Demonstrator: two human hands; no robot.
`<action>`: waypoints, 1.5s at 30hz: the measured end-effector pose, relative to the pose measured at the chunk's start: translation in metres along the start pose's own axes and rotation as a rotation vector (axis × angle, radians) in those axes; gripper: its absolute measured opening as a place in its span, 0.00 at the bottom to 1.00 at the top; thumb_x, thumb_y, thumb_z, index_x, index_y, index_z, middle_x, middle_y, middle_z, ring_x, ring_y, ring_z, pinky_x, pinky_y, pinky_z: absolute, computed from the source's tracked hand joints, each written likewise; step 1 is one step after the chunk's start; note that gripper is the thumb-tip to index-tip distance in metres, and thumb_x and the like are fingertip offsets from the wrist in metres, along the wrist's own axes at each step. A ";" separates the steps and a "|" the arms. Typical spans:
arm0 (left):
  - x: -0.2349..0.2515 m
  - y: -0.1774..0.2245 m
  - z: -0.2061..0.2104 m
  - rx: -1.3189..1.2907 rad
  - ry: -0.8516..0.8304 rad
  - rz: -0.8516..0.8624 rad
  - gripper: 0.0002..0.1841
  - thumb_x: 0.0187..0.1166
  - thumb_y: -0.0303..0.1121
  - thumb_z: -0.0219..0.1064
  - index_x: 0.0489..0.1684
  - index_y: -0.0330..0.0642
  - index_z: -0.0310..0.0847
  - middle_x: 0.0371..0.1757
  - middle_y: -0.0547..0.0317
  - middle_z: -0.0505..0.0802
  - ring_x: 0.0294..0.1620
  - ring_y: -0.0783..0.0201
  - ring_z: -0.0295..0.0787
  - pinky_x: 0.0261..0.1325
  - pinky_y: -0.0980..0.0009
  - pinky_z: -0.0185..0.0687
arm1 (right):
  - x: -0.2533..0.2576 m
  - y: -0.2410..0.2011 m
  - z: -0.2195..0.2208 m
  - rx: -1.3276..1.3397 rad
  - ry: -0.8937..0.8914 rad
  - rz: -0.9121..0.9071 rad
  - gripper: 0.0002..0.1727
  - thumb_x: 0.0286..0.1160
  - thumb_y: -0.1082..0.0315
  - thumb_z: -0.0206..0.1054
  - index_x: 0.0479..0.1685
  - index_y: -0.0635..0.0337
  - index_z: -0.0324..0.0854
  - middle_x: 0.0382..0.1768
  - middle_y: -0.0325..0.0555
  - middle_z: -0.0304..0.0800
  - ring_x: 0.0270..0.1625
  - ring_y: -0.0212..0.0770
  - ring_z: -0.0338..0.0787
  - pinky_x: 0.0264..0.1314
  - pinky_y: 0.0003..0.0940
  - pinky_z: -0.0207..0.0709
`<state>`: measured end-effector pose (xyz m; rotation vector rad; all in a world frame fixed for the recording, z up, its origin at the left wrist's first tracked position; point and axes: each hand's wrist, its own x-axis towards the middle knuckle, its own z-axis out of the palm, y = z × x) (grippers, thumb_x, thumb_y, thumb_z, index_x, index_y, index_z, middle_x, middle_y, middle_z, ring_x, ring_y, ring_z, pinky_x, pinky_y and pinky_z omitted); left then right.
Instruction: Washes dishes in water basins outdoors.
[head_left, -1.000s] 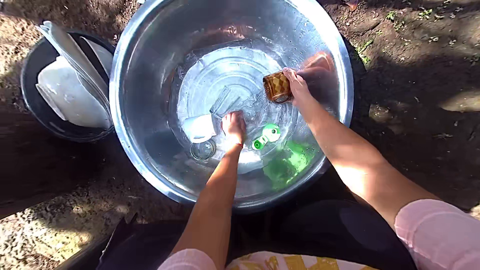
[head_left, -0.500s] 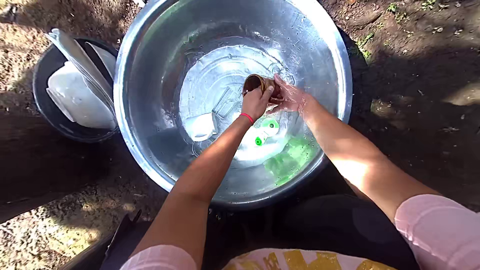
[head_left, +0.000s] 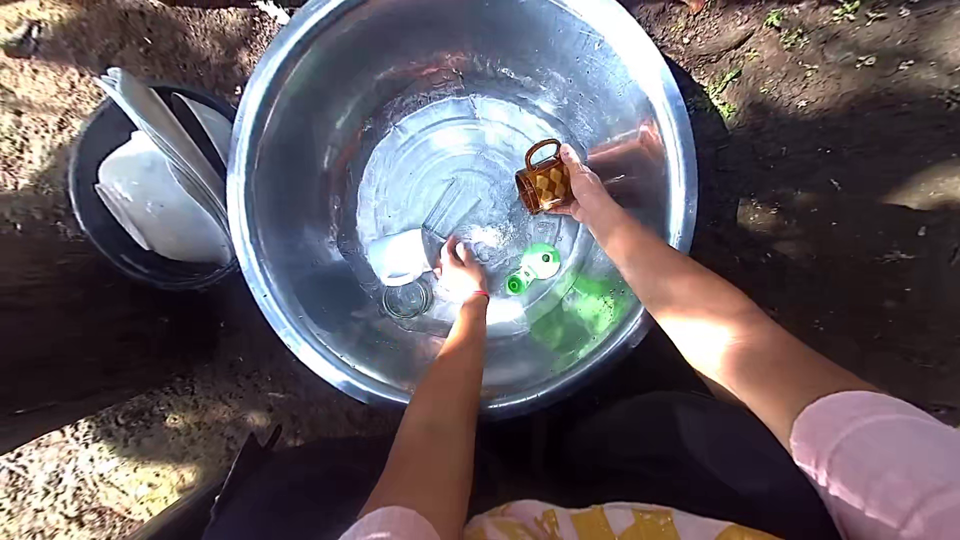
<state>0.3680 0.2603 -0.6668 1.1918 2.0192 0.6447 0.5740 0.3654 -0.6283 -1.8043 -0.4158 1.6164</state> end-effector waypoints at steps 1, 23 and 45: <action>0.001 0.005 0.004 -0.184 0.081 -0.255 0.21 0.94 0.34 0.48 0.76 0.34 0.77 0.76 0.39 0.83 0.82 0.46 0.74 0.86 0.49 0.61 | 0.002 0.006 0.001 0.021 0.051 -0.006 0.37 0.88 0.33 0.46 0.86 0.47 0.64 0.73 0.57 0.79 0.67 0.57 0.85 0.60 0.58 0.82; 0.058 0.083 -0.006 0.462 -0.475 1.175 0.20 0.84 0.46 0.65 0.48 0.35 0.92 0.54 0.45 0.96 0.68 0.41 0.88 0.88 0.27 0.36 | -0.018 -0.013 -0.004 -0.027 -0.407 0.239 0.43 0.85 0.27 0.32 0.80 0.50 0.67 0.58 0.55 0.85 0.52 0.49 0.90 0.51 0.43 0.86; 0.055 0.038 -0.015 -0.428 0.009 -0.386 0.23 0.96 0.38 0.47 0.81 0.34 0.73 0.80 0.38 0.80 0.84 0.47 0.71 0.85 0.49 0.62 | 0.019 0.035 -0.015 -0.067 -0.209 -0.286 0.27 0.78 0.70 0.51 0.79 0.57 0.66 0.75 0.53 0.73 0.73 0.44 0.78 0.70 0.45 0.77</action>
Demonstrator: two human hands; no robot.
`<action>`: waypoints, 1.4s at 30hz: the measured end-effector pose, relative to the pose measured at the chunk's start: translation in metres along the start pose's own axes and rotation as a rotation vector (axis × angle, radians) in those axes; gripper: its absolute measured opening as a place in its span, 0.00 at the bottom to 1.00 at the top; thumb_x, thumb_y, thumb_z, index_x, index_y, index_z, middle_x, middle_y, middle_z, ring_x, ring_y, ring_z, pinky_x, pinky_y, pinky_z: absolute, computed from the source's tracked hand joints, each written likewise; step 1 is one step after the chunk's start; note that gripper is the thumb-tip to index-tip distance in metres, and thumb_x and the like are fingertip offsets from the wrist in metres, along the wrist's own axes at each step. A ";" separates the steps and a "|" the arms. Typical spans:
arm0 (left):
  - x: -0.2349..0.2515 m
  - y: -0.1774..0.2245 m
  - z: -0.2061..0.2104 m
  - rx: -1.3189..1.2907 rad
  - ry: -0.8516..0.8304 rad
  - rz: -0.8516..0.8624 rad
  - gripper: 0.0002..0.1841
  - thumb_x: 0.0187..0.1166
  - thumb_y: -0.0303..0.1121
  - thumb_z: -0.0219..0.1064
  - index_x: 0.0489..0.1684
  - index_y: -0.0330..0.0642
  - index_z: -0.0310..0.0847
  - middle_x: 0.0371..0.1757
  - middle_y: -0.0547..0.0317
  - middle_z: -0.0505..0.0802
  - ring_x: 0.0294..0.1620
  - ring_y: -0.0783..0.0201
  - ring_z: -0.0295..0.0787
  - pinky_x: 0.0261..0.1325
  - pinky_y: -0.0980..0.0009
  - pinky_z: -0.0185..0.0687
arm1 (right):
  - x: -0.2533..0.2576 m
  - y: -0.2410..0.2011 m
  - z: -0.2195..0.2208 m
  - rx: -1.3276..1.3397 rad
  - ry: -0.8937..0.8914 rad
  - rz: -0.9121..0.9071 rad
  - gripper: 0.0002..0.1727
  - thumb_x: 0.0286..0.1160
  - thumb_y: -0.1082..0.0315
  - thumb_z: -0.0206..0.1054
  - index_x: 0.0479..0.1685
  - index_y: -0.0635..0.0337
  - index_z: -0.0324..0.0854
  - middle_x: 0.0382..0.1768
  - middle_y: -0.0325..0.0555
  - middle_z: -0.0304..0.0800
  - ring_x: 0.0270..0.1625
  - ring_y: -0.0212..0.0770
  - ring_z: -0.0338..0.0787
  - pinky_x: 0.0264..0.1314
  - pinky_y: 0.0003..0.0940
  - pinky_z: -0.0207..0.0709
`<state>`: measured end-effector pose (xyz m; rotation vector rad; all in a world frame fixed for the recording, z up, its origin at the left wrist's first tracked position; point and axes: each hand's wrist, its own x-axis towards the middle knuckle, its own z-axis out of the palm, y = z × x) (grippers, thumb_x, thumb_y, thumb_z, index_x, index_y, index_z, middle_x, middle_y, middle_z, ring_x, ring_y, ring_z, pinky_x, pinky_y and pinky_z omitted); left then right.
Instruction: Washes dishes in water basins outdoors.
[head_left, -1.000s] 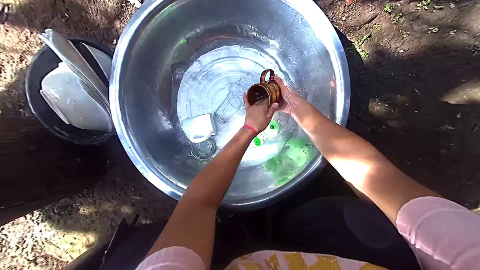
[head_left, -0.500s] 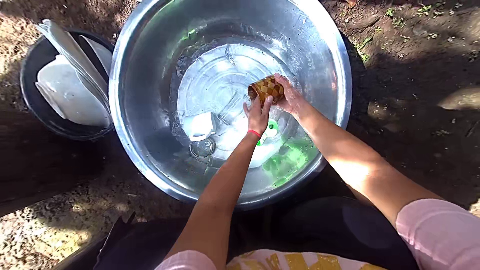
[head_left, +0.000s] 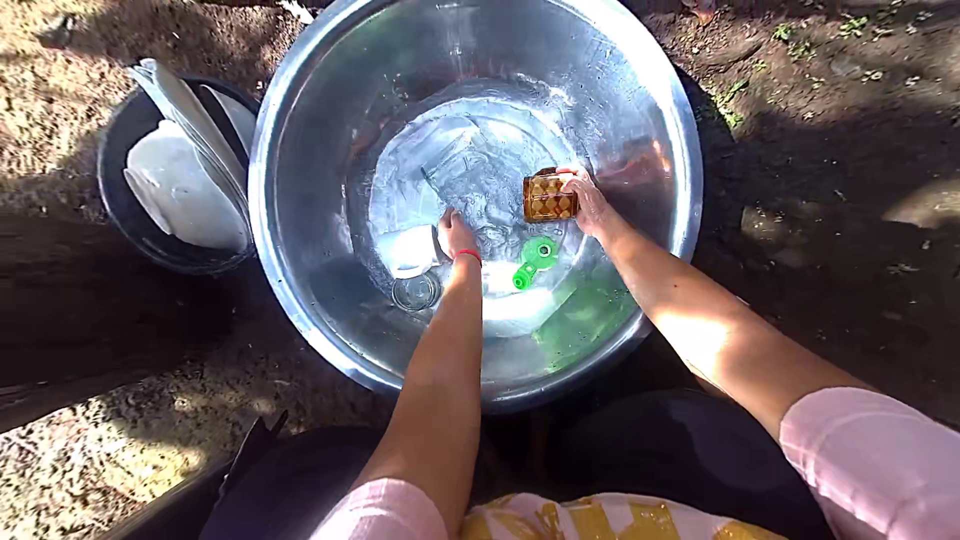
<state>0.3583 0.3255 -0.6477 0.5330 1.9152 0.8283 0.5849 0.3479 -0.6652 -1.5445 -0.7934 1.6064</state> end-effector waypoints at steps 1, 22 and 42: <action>-0.004 -0.008 -0.005 0.088 0.088 -0.021 0.24 0.95 0.39 0.47 0.79 0.34 0.74 0.77 0.36 0.82 0.82 0.43 0.74 0.83 0.46 0.64 | 0.001 0.001 0.001 -0.037 -0.010 -0.012 0.27 0.78 0.70 0.50 0.79 0.58 0.67 0.76 0.53 0.74 0.73 0.44 0.78 0.71 0.45 0.76; -0.041 0.054 0.038 -0.287 -0.567 0.154 0.20 0.89 0.30 0.59 0.73 0.24 0.69 0.62 0.39 0.87 0.61 0.61 0.86 0.70 0.64 0.80 | -0.054 -0.053 0.062 -0.291 0.239 -0.317 0.25 0.83 0.76 0.60 0.78 0.76 0.71 0.75 0.67 0.79 0.78 0.49 0.81 0.82 0.38 0.70; -0.042 0.052 0.046 0.546 -0.666 0.416 0.24 0.94 0.40 0.52 0.72 0.25 0.74 0.64 0.26 0.87 0.71 0.34 0.83 0.76 0.38 0.71 | -0.016 -0.031 0.041 0.296 0.103 0.417 0.27 0.92 0.41 0.39 0.59 0.51 0.75 0.38 0.43 0.84 0.37 0.38 0.85 0.38 0.38 0.82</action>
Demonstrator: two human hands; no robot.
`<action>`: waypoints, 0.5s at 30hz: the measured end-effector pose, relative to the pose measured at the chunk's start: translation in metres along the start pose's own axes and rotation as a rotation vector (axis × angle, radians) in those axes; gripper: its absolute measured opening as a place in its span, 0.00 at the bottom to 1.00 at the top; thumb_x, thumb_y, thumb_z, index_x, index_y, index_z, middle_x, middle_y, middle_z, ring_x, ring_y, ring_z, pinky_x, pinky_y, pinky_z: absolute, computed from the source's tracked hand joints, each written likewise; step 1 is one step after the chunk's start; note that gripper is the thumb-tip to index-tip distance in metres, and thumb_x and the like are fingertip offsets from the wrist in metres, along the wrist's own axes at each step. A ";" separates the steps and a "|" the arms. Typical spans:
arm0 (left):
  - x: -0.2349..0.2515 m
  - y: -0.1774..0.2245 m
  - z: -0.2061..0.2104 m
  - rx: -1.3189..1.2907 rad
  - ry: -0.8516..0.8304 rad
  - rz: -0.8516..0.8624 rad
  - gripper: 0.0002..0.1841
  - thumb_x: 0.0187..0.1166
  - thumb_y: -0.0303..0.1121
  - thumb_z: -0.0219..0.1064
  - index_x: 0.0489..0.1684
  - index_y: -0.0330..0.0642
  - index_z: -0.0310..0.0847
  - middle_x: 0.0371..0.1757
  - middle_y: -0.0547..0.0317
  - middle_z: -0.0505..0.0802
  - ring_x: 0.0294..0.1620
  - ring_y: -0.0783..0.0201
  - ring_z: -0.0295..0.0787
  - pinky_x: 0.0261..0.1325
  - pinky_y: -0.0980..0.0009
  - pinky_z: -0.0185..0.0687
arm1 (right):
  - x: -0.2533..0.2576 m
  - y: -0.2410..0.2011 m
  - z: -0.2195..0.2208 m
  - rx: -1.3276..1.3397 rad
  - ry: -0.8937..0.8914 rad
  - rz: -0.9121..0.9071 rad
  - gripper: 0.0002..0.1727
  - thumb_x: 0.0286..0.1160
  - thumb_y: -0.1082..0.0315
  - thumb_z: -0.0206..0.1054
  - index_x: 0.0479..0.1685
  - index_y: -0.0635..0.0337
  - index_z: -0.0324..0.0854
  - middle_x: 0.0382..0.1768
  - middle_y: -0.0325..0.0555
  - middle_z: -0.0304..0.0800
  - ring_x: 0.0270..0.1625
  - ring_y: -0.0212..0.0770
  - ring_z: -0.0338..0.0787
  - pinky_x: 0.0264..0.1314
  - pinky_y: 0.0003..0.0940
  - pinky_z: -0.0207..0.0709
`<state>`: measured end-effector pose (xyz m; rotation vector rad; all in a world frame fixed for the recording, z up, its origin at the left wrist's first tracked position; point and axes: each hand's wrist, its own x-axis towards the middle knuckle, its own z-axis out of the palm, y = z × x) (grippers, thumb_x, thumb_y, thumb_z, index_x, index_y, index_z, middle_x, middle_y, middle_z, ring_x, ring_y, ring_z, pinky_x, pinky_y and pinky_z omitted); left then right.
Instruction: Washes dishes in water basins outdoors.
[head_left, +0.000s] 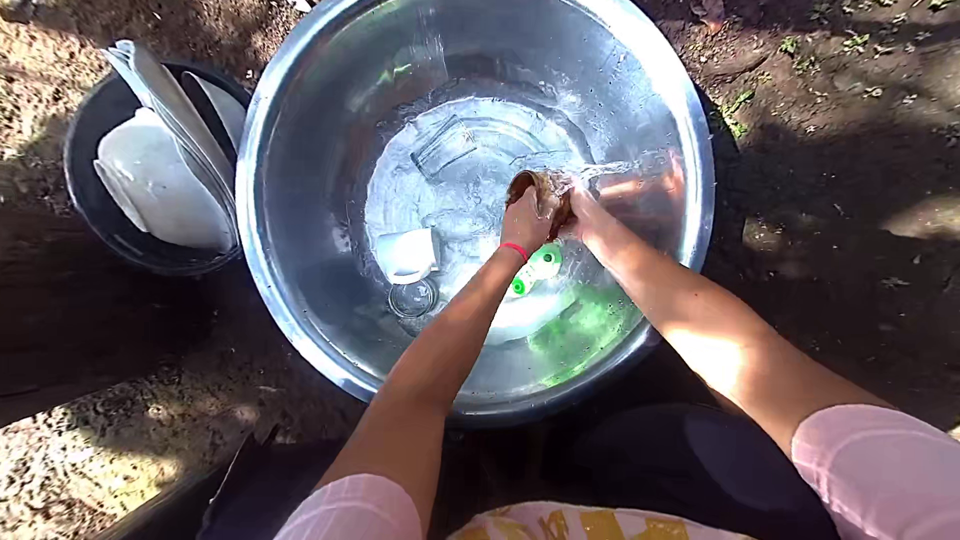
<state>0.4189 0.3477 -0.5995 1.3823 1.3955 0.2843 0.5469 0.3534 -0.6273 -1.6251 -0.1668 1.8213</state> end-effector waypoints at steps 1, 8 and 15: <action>-0.006 0.003 -0.009 0.164 -0.065 0.100 0.24 0.91 0.41 0.57 0.72 0.26 0.75 0.59 0.27 0.89 0.66 0.33 0.86 0.72 0.36 0.75 | 0.007 -0.005 -0.008 -0.010 -0.074 0.039 0.31 0.90 0.36 0.39 0.62 0.51 0.75 0.41 0.45 0.86 0.40 0.40 0.88 0.40 0.40 0.84; 0.010 0.018 -0.056 -0.216 -0.199 0.095 0.24 0.96 0.39 0.45 0.59 0.24 0.80 0.52 0.40 0.89 0.53 0.58 0.85 0.65 0.58 0.78 | -0.024 -0.035 -0.022 -0.484 -0.567 0.016 0.26 0.90 0.44 0.42 0.72 0.51 0.68 0.53 0.42 0.87 0.53 0.39 0.91 0.52 0.37 0.88; -0.003 -0.074 0.003 -0.816 0.674 -0.349 0.20 0.95 0.33 0.47 0.73 0.32 0.76 0.65 0.50 0.89 0.64 0.64 0.84 0.70 0.66 0.75 | -0.005 -0.006 -0.018 -0.235 -0.027 -0.122 0.38 0.83 0.49 0.66 0.90 0.46 0.56 0.69 0.57 0.81 0.63 0.53 0.87 0.59 0.51 0.85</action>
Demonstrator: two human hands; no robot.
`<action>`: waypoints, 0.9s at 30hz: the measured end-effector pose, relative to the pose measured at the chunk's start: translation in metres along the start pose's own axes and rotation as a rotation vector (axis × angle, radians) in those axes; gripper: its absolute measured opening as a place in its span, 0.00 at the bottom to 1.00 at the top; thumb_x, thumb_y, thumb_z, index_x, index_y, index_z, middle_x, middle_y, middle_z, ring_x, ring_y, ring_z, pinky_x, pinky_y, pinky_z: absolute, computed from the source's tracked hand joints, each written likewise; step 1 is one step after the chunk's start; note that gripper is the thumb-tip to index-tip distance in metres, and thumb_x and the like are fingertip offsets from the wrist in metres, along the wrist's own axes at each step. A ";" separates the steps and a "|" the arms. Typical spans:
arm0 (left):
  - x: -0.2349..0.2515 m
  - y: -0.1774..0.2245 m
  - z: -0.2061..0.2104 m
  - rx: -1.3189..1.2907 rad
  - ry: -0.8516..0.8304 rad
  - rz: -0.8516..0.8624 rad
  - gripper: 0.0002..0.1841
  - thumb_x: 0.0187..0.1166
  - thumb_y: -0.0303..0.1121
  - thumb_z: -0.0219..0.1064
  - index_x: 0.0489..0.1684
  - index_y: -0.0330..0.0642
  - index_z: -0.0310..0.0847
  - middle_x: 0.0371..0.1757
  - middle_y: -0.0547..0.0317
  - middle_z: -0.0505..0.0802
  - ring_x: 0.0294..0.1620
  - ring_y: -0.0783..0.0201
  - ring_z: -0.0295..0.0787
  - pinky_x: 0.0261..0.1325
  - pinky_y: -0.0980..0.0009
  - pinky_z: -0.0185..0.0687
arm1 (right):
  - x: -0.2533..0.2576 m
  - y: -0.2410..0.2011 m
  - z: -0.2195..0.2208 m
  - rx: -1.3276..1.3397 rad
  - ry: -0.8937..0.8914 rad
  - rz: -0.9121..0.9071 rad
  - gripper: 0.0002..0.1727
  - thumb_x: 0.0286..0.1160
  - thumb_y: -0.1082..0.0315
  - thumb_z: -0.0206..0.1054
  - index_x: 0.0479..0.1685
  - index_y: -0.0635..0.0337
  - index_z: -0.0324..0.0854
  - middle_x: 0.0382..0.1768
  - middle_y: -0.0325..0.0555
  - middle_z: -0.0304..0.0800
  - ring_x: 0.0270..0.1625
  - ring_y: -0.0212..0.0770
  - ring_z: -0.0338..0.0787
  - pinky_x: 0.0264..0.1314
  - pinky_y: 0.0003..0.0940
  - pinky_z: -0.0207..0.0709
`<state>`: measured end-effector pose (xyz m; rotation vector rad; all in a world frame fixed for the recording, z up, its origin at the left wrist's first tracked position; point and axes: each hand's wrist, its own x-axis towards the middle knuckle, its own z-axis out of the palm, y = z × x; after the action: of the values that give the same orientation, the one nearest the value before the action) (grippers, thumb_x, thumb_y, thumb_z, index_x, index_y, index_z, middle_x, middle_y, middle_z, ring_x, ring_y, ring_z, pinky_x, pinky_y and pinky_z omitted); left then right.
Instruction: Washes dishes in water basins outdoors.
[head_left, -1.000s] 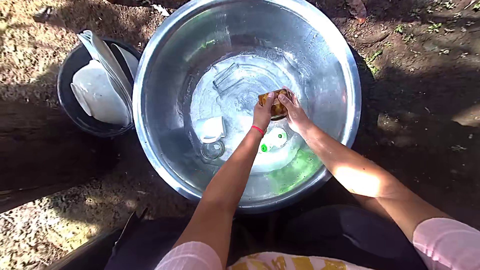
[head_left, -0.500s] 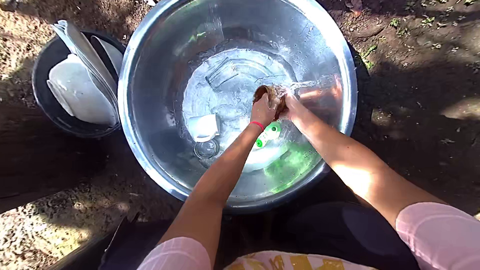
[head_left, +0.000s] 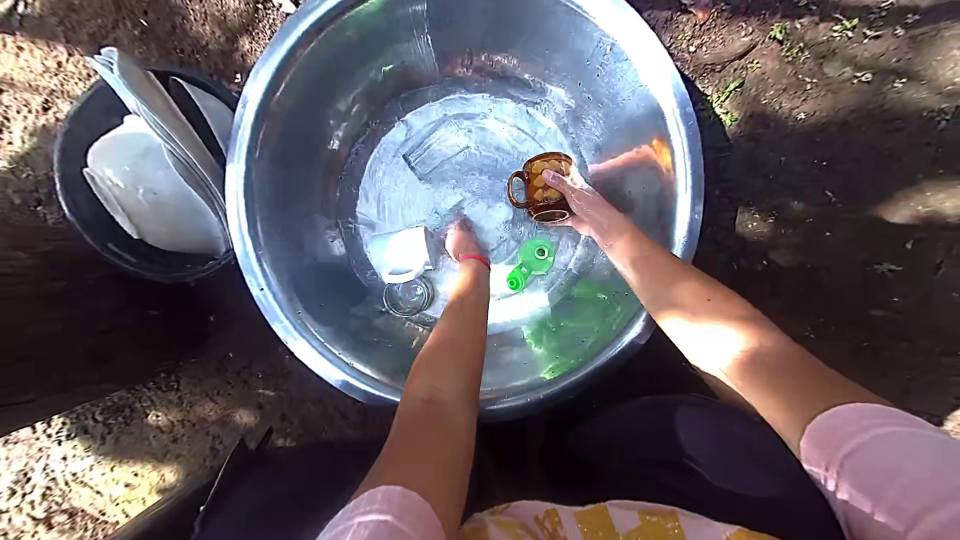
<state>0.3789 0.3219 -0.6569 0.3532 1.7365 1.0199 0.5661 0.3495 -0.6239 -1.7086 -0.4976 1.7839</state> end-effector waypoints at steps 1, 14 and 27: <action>-0.012 0.002 0.010 -0.243 -0.070 -0.137 0.17 0.95 0.35 0.42 0.69 0.37 0.71 0.54 0.58 0.87 0.50 0.71 0.83 0.55 0.73 0.78 | 0.002 0.005 0.003 0.000 0.053 -0.011 0.44 0.80 0.50 0.70 0.93 0.44 0.49 0.73 0.60 0.78 0.67 0.56 0.85 0.62 0.54 0.84; -0.048 0.036 0.050 0.211 -0.268 0.856 0.43 0.78 0.40 0.67 0.89 0.26 0.49 0.81 0.31 0.74 0.84 0.47 0.70 0.85 0.59 0.64 | -0.041 -0.011 0.058 0.276 -0.034 -0.306 0.32 0.94 0.48 0.48 0.89 0.56 0.55 0.72 0.51 0.80 0.70 0.39 0.83 0.74 0.36 0.78; -0.010 0.007 0.013 -0.225 -0.152 -0.057 0.23 0.96 0.36 0.36 0.76 0.30 0.65 0.68 0.47 0.83 0.63 0.65 0.82 0.66 0.70 0.76 | 0.003 -0.020 -0.009 -0.626 -0.078 -0.244 0.48 0.60 0.65 0.85 0.82 0.68 0.63 0.70 0.68 0.80 0.71 0.58 0.82 0.77 0.55 0.73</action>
<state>0.3924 0.3253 -0.6468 0.2297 1.4709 1.1056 0.5787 0.3653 -0.6144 -1.8660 -1.3489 1.6149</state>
